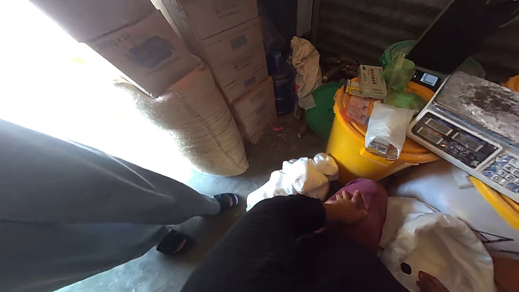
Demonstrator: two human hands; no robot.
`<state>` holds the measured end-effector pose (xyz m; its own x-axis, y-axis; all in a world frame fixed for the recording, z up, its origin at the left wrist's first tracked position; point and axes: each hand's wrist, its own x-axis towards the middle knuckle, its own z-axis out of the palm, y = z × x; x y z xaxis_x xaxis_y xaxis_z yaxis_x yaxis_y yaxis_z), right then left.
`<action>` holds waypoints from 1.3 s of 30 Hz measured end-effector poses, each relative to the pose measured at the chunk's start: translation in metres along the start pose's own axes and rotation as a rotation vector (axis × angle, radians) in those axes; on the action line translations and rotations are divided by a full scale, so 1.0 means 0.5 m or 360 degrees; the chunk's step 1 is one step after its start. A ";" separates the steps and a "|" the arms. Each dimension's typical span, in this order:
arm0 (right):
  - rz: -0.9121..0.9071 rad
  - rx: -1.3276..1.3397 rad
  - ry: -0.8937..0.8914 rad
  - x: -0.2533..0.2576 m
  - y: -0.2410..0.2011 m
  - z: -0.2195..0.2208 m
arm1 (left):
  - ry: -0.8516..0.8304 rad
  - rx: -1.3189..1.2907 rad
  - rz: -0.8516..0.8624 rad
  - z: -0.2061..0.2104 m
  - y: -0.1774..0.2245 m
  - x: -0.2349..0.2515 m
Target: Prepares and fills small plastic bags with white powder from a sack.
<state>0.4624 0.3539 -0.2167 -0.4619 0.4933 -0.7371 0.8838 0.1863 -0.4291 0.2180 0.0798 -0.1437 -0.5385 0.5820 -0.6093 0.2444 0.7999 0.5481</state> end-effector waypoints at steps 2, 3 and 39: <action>-0.0015 -0.0027 0.0005 -0.008 0.003 0.003 | 0.0037 0.0031 0.0014 0.009 0.015 0.009; -0.0020 -0.0009 0.0017 -0.010 0.002 0.003 | 0.0046 0.0067 0.0023 0.012 0.024 0.013; 0.0003 0.0115 -0.0129 0.075 -0.014 0.075 | 0.0167 0.0497 -0.0088 0.028 0.139 0.153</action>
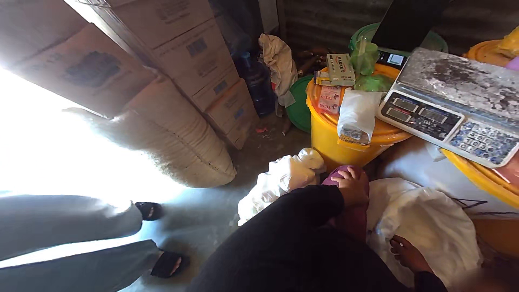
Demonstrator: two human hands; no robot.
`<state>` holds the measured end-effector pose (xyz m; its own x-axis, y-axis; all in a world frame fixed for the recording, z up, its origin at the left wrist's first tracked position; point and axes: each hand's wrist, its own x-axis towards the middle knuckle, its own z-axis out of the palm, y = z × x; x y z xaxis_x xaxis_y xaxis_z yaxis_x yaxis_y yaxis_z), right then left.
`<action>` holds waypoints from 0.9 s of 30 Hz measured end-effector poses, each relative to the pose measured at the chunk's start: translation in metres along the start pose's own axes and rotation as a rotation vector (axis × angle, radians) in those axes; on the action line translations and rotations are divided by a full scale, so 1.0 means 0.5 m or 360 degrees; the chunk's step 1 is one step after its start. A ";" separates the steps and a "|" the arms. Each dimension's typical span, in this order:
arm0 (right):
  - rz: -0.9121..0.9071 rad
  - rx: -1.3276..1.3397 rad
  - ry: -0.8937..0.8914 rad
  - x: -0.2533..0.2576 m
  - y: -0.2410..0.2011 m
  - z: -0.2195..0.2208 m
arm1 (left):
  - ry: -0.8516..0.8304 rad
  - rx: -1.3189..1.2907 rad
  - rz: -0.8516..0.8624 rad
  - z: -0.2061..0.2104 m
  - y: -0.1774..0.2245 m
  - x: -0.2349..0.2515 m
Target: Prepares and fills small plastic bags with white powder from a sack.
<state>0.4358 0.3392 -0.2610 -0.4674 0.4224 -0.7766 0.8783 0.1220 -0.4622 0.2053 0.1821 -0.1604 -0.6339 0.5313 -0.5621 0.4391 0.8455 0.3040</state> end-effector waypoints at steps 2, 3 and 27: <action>-0.0004 -0.0001 0.0005 0.002 0.001 0.000 | 0.0005 -0.0001 -0.0003 -0.001 0.000 -0.002; -0.0005 0.0002 0.0005 0.004 0.003 0.000 | 0.0012 0.0006 -0.0007 -0.002 0.002 -0.004; -0.0015 -0.0033 0.0022 0.003 -0.001 0.000 | -0.0008 0.0078 -0.0006 -0.002 0.007 -0.003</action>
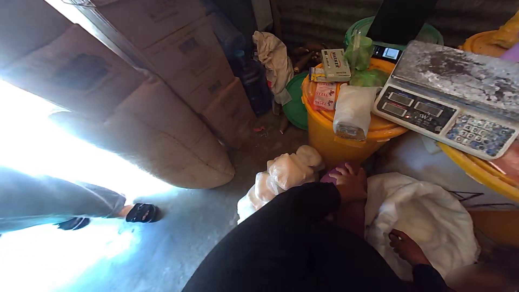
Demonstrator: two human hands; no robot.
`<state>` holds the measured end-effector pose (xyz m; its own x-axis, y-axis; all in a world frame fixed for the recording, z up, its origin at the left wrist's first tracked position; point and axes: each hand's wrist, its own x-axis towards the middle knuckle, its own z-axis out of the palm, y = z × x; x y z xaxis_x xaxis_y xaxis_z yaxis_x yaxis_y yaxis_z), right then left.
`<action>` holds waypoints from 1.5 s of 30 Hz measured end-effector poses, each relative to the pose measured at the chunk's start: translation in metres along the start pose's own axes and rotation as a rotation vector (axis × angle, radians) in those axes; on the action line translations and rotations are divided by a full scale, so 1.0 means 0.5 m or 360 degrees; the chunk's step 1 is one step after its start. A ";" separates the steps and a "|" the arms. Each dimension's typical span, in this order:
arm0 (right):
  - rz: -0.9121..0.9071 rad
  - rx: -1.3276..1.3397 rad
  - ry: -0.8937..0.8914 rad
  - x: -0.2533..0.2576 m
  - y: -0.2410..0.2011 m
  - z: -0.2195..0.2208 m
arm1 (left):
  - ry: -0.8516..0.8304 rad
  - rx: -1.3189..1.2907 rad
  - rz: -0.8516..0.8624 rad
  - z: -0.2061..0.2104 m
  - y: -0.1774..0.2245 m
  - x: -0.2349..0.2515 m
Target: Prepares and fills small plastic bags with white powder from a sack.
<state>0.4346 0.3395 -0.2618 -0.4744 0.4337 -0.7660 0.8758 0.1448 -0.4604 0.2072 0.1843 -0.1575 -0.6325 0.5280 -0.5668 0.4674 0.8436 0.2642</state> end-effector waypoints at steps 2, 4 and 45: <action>0.0010 0.0007 0.0003 0.001 0.001 0.000 | 0.0013 0.0003 -0.0008 0.002 0.002 0.001; 0.0022 0.0031 -0.0014 0.000 0.000 0.000 | 0.0024 0.0008 -0.0015 0.001 0.004 -0.002; -0.0103 0.0015 0.0019 -0.025 -0.015 -0.015 | 0.1802 -0.0116 0.1020 -0.315 -0.193 -0.031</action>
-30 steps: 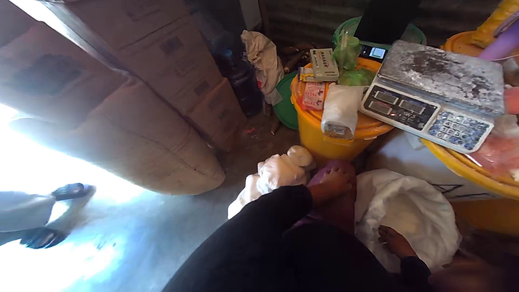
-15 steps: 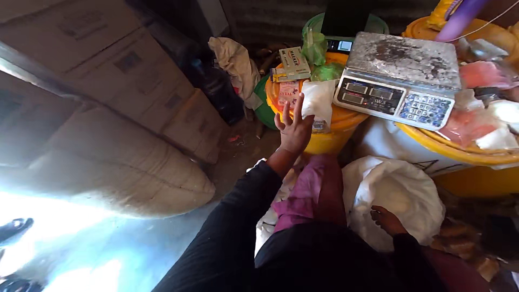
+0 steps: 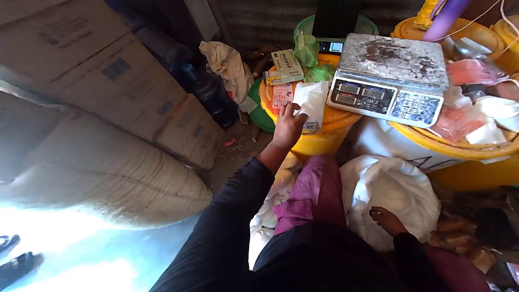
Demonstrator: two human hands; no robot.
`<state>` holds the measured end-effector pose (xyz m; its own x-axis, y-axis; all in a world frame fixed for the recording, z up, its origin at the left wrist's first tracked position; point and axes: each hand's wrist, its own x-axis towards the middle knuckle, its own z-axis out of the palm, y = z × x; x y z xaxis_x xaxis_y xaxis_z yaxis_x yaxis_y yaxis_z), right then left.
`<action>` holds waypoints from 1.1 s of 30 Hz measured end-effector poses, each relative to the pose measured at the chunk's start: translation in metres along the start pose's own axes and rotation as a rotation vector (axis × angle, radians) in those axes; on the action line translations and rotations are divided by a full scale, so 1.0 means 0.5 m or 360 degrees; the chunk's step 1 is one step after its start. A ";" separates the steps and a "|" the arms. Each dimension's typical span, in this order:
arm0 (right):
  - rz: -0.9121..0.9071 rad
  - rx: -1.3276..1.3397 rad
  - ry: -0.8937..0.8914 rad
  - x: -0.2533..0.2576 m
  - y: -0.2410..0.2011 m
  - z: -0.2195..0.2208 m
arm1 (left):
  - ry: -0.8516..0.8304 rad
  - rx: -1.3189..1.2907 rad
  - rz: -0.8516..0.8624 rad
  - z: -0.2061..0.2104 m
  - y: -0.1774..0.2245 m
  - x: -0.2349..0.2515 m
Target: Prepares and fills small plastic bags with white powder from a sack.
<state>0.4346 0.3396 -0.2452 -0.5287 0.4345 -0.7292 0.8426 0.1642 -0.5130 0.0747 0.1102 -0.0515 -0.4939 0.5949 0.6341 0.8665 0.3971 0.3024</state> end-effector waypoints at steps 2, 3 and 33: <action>-0.0057 -0.0024 -0.0013 0.004 -0.001 0.002 | 0.0152 0.0047 0.0206 -0.013 0.019 -0.031; -0.0068 -0.0035 -0.0020 0.005 -0.003 0.003 | 0.0233 0.0052 0.0280 -0.019 0.032 -0.052; -0.1303 0.1360 0.0635 -0.278 -0.239 0.029 | -0.0699 -0.2204 -0.1240 -0.082 0.227 -0.133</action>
<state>0.4059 0.2465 -0.0891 -0.6718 0.7388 0.0542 -0.1343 -0.0496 -0.9897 0.2086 0.0870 -0.0302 -0.5862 0.7996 -0.1303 -0.3028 -0.0671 0.9507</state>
